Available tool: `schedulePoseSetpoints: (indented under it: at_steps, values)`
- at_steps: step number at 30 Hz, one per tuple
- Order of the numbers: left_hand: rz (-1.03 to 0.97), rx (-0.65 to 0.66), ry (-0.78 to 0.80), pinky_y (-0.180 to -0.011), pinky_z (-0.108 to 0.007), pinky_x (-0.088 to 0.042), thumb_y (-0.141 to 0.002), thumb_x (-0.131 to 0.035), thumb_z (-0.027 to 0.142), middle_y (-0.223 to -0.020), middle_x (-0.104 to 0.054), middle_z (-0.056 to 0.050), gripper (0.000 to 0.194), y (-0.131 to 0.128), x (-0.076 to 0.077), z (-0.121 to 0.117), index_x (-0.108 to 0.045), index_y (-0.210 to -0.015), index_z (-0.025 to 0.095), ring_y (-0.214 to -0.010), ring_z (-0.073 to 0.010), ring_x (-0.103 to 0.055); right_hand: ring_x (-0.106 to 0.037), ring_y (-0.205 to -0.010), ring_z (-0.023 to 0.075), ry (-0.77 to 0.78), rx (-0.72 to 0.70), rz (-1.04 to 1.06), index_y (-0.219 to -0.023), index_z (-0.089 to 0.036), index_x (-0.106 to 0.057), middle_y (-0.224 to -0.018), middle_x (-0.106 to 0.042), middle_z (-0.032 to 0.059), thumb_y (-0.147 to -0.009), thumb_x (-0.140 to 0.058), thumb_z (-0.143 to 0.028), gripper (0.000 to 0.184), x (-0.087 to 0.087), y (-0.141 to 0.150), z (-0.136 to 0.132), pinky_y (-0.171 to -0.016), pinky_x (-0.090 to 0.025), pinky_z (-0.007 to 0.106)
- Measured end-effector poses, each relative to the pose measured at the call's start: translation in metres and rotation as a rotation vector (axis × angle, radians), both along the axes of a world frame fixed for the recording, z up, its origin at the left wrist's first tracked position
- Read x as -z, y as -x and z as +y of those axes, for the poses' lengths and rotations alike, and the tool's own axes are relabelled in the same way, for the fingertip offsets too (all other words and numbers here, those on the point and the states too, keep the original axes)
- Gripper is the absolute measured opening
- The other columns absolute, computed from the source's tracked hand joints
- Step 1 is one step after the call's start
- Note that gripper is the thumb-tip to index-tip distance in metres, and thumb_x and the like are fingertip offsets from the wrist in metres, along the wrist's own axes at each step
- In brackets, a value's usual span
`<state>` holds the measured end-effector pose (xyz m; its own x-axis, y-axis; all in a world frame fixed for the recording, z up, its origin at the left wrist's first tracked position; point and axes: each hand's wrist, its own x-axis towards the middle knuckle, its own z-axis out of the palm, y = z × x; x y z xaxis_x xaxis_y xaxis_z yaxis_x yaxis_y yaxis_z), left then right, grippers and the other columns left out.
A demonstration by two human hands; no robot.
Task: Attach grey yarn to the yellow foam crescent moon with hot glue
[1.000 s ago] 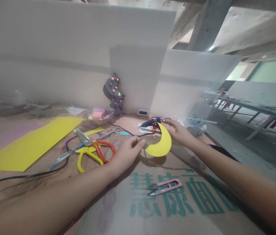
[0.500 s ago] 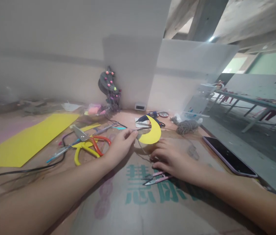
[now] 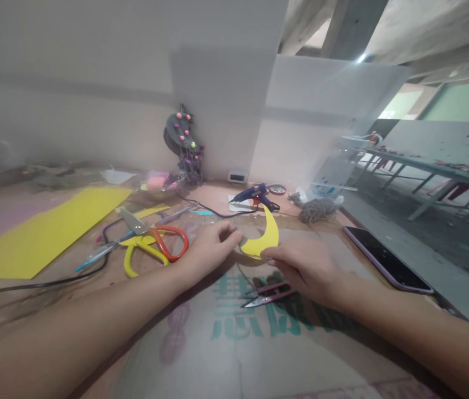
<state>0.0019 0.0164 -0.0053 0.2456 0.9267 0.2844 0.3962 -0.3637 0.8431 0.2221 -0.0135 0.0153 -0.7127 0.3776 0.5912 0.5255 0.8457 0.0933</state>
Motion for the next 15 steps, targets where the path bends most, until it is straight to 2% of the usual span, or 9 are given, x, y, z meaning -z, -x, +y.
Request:
schedulePoseSetpoints:
  at_steps: [2,6,10,15]
  values:
    - [0.021,0.019,-0.006,-0.058,-0.024,-0.034,-0.086,-0.051,0.039,-0.065,-0.048,0.004,0.028,0.000,0.000,0.000,-0.048,-0.067,0.018,-0.063,-0.0127,-0.046,-0.063,-0.066,0.0139,0.040,0.064,0.016,-0.095,-0.019,-0.065,-0.077,-0.072,0.0026,-0.093,-0.046,-0.018,0.019,-0.011,-0.002,0.000,-0.060,-0.044,0.024]
    - [0.058,0.051,-0.028,-0.058,-0.023,-0.033,-0.087,-0.050,0.040,-0.063,-0.047,0.004,0.030,0.001,0.000,-0.001,-0.048,-0.067,0.018,-0.062,-0.0122,-0.045,-0.066,-0.071,0.0158,0.223,0.191,0.131,-0.091,-0.021,-0.068,-0.083,-0.074,0.0041,-0.093,-0.048,-0.025,0.021,-0.027,-0.004,0.006,-0.064,-0.049,0.026]
    - [0.058,0.062,-0.018,-0.056,-0.023,-0.032,-0.088,-0.049,0.042,-0.063,-0.046,0.005,0.031,0.000,0.001,-0.002,-0.047,-0.068,0.018,-0.059,-0.0113,-0.044,-0.068,-0.083,0.0202,0.355,0.249,0.297,-0.092,-0.021,-0.070,-0.094,-0.075,0.0063,-0.090,-0.052,-0.028,0.020,-0.027,-0.005,0.017,-0.073,-0.052,0.031]
    - [0.072,0.083,-0.011,-0.054,-0.023,-0.031,-0.088,-0.049,0.043,-0.062,-0.046,0.004,0.033,0.000,0.003,-0.001,-0.047,-0.066,0.018,-0.059,-0.0115,-0.045,-0.069,-0.083,0.0219,0.405,0.334,0.339,-0.087,-0.021,-0.071,-0.092,-0.075,0.0052,-0.088,-0.054,-0.030,0.020,-0.024,-0.006,0.023,-0.073,-0.053,0.032]
